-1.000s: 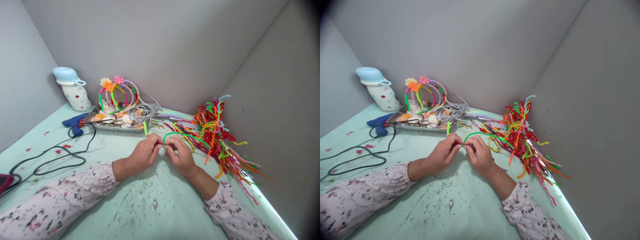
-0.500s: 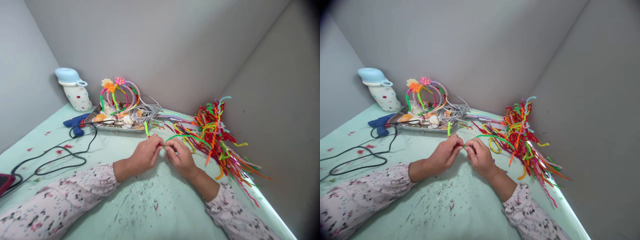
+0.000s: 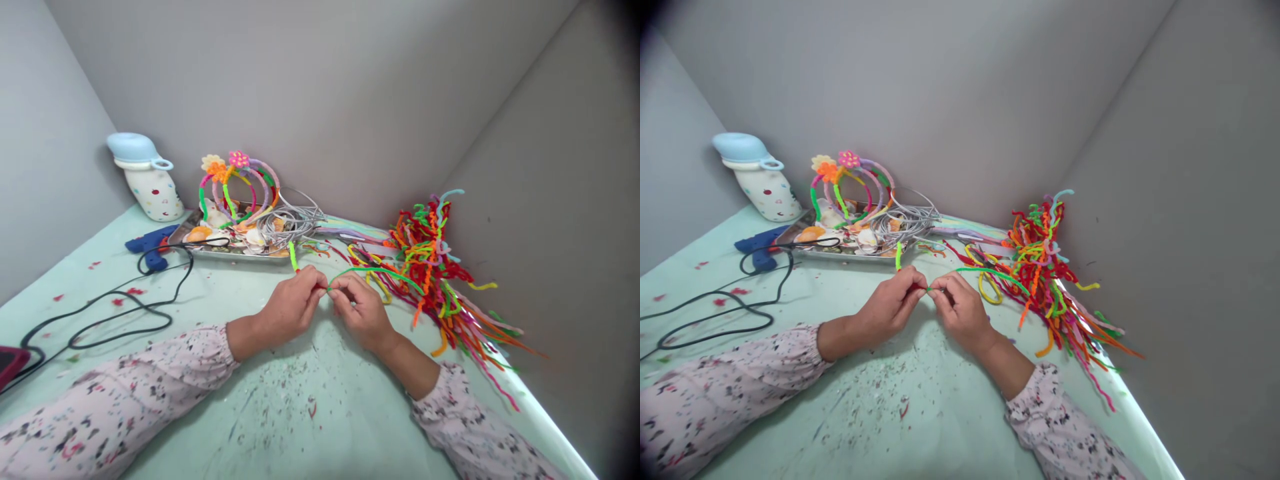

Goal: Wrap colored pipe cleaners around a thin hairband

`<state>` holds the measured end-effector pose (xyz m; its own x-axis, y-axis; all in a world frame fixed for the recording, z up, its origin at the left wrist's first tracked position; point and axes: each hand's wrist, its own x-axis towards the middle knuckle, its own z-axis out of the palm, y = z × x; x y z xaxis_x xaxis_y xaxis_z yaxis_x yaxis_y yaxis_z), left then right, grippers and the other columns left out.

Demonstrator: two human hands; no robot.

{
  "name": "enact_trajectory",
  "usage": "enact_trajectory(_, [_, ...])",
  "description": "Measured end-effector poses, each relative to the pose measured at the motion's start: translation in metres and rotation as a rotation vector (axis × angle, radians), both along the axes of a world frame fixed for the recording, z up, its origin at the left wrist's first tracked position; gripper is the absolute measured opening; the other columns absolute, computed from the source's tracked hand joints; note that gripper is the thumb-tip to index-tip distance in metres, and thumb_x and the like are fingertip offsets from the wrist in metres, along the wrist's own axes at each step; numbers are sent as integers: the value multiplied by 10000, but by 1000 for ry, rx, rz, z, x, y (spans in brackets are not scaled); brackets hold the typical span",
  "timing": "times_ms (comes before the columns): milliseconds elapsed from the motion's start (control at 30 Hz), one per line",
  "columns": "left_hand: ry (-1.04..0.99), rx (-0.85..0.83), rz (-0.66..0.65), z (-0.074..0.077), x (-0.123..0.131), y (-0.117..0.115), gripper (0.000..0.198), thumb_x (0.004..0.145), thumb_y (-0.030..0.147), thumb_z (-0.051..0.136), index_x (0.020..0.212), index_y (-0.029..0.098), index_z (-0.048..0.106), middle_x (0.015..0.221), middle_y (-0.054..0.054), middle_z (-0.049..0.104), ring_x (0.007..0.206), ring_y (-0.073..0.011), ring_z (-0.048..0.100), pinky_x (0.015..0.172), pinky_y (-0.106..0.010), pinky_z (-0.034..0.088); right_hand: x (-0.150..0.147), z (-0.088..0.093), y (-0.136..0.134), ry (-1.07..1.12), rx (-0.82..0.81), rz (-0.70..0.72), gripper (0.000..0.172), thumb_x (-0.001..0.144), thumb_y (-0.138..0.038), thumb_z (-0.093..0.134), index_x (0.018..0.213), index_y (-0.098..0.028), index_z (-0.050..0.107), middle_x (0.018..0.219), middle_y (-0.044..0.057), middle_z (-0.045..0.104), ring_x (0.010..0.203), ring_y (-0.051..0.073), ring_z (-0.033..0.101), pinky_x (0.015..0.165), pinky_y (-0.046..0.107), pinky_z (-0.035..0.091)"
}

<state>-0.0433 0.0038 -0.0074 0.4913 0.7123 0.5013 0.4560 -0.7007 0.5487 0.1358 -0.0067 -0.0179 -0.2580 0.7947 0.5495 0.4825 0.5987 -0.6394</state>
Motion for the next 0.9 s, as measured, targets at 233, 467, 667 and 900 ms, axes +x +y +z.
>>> enact_trajectory(233, [16, 6, 0, 0, 0, 0, 70, 910, 184, 397, 912, 185, 467, 822, -20, 522, 705, -141, 484, 641, -263, 382, 0, 1, 0, 3, -53, 23, 122, 909, -263, 506, 821, -211, 575, 739, 3, 546, 664, 140, 528, 637, 276, 444])
enact_trajectory(467, [-14, -4, -1, -1, 0, 0, 73, 910, 182, 403, 944, 184, 468, 841, -25, 527, 713, -140, 491, 654, -266, 396, 0, -6, 1, 133, -92, 41, 104, 905, -305, 515, 918, -222, 577, 882, 29, 554, 623, 120, 528, 564, 264, 452])
enact_trajectory(667, [35, 16, -5, 1, 1, 0, 73, 900, 162, 401, 906, 182, 471, 826, -25, 533, 728, -149, 491, 654, -270, 385, 0, 2, 0, 53, -128, 48, 145, 920, -284, 483, 824, -206, 559, 793, 11, 541, 711, 140, 525, 642, 266, 435])
enact_trajectory(900, [18, 19, 5, 0, 0, 1, 75, 904, 165, 403, 917, 182, 474, 829, -24, 529, 721, -146, 490, 652, -264, 386, -1, -2, 1, 161, -196, 44, 142, 905, -333, 520, 864, -207, 570, 797, -1, 523, 597, 108, 476, 536, 239, 398])
